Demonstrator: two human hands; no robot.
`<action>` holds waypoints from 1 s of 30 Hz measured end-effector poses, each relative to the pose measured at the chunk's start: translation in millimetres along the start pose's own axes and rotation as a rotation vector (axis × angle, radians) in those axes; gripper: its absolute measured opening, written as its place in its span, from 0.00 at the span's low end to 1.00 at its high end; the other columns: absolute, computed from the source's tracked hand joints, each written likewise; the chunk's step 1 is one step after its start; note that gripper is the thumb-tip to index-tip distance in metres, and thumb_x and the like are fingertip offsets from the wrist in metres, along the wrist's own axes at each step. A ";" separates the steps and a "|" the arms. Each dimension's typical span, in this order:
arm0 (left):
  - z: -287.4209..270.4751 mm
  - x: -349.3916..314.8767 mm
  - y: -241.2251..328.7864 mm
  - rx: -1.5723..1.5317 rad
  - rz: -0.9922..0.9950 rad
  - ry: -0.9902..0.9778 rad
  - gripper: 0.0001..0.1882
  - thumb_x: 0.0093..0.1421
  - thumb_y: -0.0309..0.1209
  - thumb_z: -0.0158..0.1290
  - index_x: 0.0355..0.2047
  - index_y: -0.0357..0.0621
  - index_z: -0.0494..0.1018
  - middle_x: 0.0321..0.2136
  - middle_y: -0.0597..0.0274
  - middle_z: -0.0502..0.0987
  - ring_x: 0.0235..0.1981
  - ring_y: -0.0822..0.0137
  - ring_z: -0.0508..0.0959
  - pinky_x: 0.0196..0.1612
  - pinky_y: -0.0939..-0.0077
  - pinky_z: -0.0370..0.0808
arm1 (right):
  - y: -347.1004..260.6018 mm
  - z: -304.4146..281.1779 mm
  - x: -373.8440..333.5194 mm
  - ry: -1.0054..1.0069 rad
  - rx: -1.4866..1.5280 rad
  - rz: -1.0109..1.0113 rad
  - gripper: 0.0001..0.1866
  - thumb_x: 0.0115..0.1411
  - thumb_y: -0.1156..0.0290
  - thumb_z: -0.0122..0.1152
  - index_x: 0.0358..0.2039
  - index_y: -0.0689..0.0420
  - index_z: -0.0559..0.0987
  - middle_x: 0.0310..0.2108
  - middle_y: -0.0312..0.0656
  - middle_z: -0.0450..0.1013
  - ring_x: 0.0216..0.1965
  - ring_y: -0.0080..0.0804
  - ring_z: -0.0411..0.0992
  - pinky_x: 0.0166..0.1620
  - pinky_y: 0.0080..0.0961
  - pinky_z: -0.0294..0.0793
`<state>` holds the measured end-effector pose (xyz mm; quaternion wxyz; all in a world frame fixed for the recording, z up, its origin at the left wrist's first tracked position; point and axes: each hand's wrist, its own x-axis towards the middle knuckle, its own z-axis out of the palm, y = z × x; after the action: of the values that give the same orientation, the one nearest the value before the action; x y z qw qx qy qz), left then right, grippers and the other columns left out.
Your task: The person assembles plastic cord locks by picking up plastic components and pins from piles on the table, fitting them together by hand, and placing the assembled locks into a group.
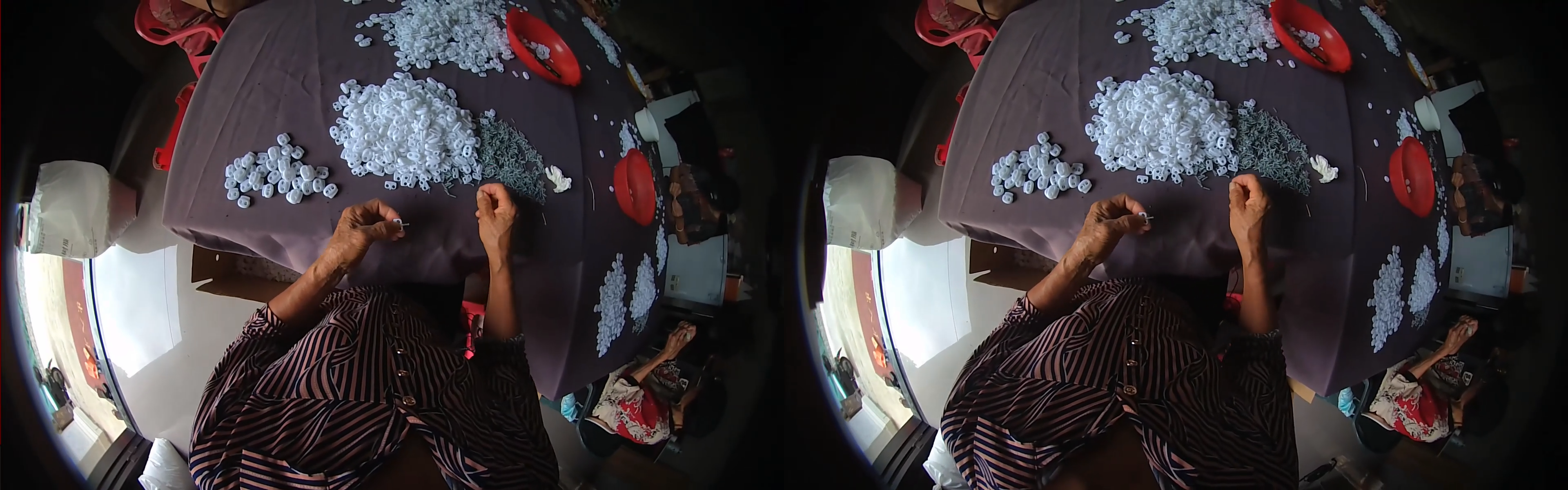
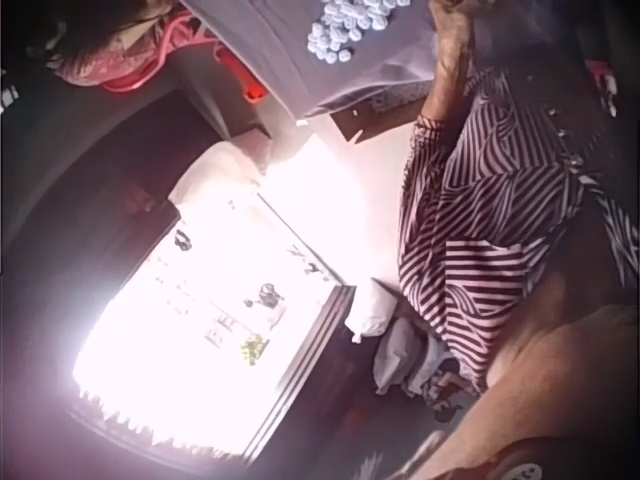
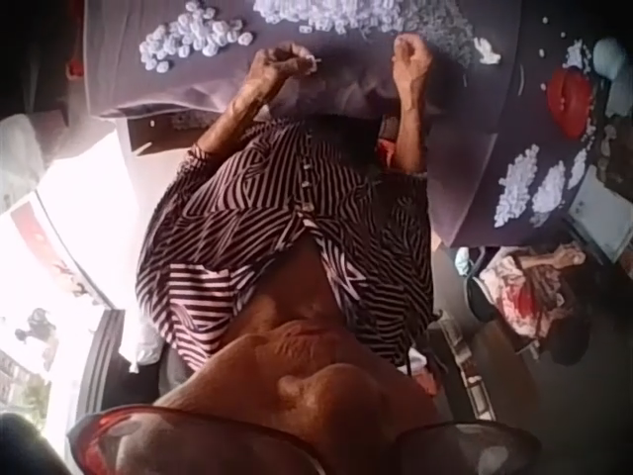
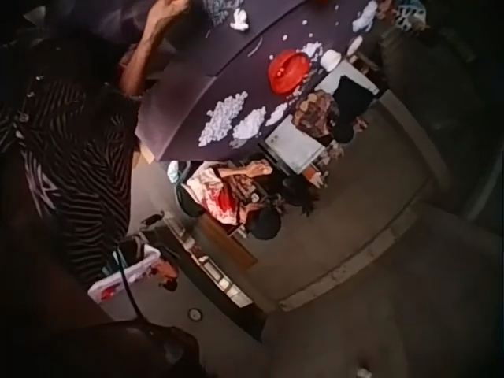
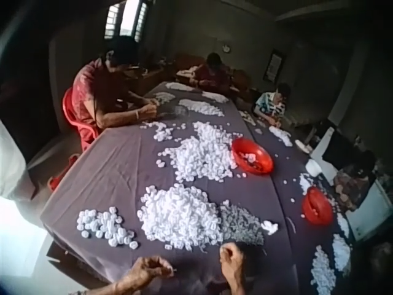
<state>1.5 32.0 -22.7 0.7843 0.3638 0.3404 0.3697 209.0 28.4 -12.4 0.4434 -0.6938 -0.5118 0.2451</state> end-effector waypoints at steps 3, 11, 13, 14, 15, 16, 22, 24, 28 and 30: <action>-9.7 5.9 9.8 -0.057 -0.005 -0.040 0.01 0.42 0.22 0.45 0.19 0.37 0.65 0.17 0.62 0.69 0.20 0.75 0.68 0.26 0.85 0.65 | 4.7 6.4 23.6 0.069 -0.178 -0.131 0.04 0.45 0.74 0.46 0.22 0.60 0.68 0.14 0.33 0.62 0.12 0.17 0.58 0.15 0.14 0.57; -47.3 24.8 19.4 -0.187 0.008 -0.149 0.03 0.41 0.21 0.44 0.19 0.35 0.64 0.16 0.60 0.68 0.18 0.74 0.67 0.25 0.85 0.63 | -19.6 34.8 49.3 0.036 -0.513 -0.262 0.04 0.44 0.76 0.45 0.23 0.61 0.67 0.22 0.45 0.64 0.25 0.38 0.63 0.27 0.26 0.62; -54.6 27.8 21.1 -0.229 0.014 -0.169 0.03 0.41 0.21 0.44 0.19 0.35 0.64 0.16 0.60 0.68 0.18 0.74 0.66 0.25 0.85 0.62 | -19.3 41.7 53.4 0.028 -0.515 -0.245 0.05 0.44 0.76 0.44 0.23 0.61 0.67 0.22 0.46 0.64 0.26 0.38 0.63 0.28 0.26 0.62; -58.5 29.3 21.3 -0.264 0.018 -0.206 0.02 0.41 0.21 0.44 0.19 0.35 0.64 0.16 0.61 0.68 0.19 0.74 0.67 0.25 0.85 0.63 | -20.1 44.8 54.7 0.042 -0.503 -0.257 0.05 0.44 0.76 0.44 0.23 0.61 0.67 0.22 0.46 0.64 0.26 0.38 0.63 0.28 0.26 0.62; -62.4 31.0 20.9 -0.298 0.018 -0.247 0.01 0.42 0.20 0.44 0.19 0.35 0.65 0.16 0.61 0.68 0.19 0.74 0.68 0.26 0.85 0.64 | -19.5 47.6 55.0 0.059 -0.492 -0.266 0.05 0.44 0.75 0.44 0.23 0.61 0.67 0.21 0.45 0.64 0.25 0.38 0.63 0.27 0.26 0.62; -65.6 32.4 20.9 -0.299 0.017 -0.246 0.01 0.42 0.20 0.44 0.19 0.35 0.65 0.16 0.61 0.68 0.19 0.74 0.68 0.26 0.85 0.64 | -16.3 50.2 55.0 0.058 -0.492 -0.265 0.05 0.44 0.75 0.44 0.23 0.61 0.67 0.21 0.45 0.64 0.25 0.38 0.63 0.27 0.26 0.62; -69.8 31.0 18.2 -0.313 0.007 -0.290 0.02 0.42 0.21 0.44 0.19 0.35 0.65 0.17 0.60 0.68 0.20 0.74 0.68 0.26 0.84 0.64 | -15.8 52.8 44.0 0.182 -0.277 -0.178 0.07 0.48 0.72 0.42 0.24 0.61 0.67 0.19 0.44 0.65 0.21 0.34 0.64 0.25 0.23 0.62; -67.3 26.8 17.1 -0.321 0.022 -0.304 0.02 0.43 0.21 0.43 0.19 0.35 0.64 0.17 0.60 0.68 0.20 0.73 0.68 0.26 0.84 0.64 | -14.9 49.8 39.5 0.213 -0.188 -0.021 0.08 0.48 0.70 0.42 0.25 0.61 0.67 0.19 0.43 0.65 0.21 0.31 0.64 0.24 0.22 0.62; -63.1 16.8 11.9 -0.317 0.022 -0.283 0.02 0.42 0.21 0.43 0.19 0.35 0.64 0.17 0.60 0.68 0.20 0.73 0.68 0.27 0.83 0.64 | -8.3 46.0 31.9 0.193 -0.208 -0.136 0.07 0.48 0.71 0.43 0.25 0.61 0.67 0.20 0.43 0.65 0.21 0.30 0.64 0.24 0.22 0.62; -59.4 12.0 10.9 -0.307 0.026 -0.287 0.02 0.43 0.21 0.43 0.20 0.35 0.64 0.17 0.60 0.68 0.20 0.73 0.67 0.27 0.83 0.64 | -10.4 43.6 28.7 0.196 -0.219 -0.142 0.07 0.47 0.71 0.44 0.25 0.60 0.67 0.21 0.43 0.65 0.22 0.31 0.64 0.25 0.23 0.62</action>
<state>-43.9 65.9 -46.8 0.8662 0.2933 0.1603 0.3715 179.4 71.8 -21.3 0.4289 -0.7207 -0.5376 0.0872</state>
